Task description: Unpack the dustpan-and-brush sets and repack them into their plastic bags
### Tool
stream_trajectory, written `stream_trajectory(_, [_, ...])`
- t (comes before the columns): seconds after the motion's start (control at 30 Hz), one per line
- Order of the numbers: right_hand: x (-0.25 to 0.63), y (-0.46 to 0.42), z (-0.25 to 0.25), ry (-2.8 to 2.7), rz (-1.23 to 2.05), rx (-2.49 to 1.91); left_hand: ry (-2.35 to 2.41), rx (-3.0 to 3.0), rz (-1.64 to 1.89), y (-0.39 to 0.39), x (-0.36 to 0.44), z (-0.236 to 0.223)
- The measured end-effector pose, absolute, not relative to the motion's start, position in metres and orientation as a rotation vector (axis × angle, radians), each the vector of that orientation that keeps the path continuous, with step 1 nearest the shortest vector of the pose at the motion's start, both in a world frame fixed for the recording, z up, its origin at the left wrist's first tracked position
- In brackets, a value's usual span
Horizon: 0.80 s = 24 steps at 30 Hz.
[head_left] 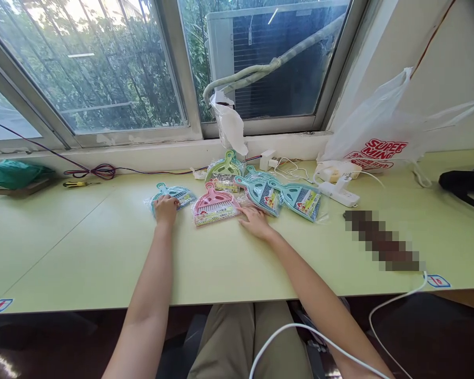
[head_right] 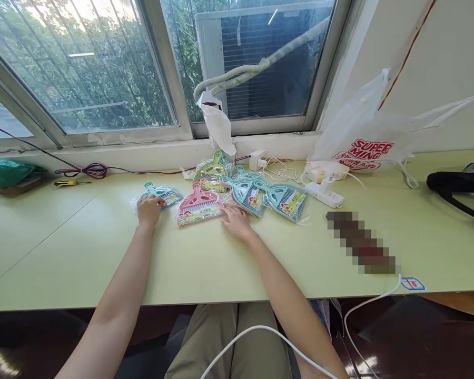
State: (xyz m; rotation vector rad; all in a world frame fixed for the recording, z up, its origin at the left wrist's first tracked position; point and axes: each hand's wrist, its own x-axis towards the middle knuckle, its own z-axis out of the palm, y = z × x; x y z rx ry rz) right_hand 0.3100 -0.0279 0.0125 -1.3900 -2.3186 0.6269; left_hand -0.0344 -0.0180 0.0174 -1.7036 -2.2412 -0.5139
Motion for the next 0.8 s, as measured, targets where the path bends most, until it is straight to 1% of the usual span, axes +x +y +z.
stream_trajectory(0.13, [0.31, -0.029, 0.014, -2.337, 0.617, -1.392, -2.23, -1.801, -0.398, -0.015, -0.02, 0.015])
stream_trajectory(0.43, [0.311, -0.032, 0.014, -2.385, 0.491, -1.384, -2.281, -1.768, -0.231, -0.015, -0.006, 0.018])
stream_trajectory(0.8, [0.31, -0.035, 0.018, -2.397, 0.454, -1.392, -2.262, -1.726, -0.169, -0.019, 0.014, 0.018])
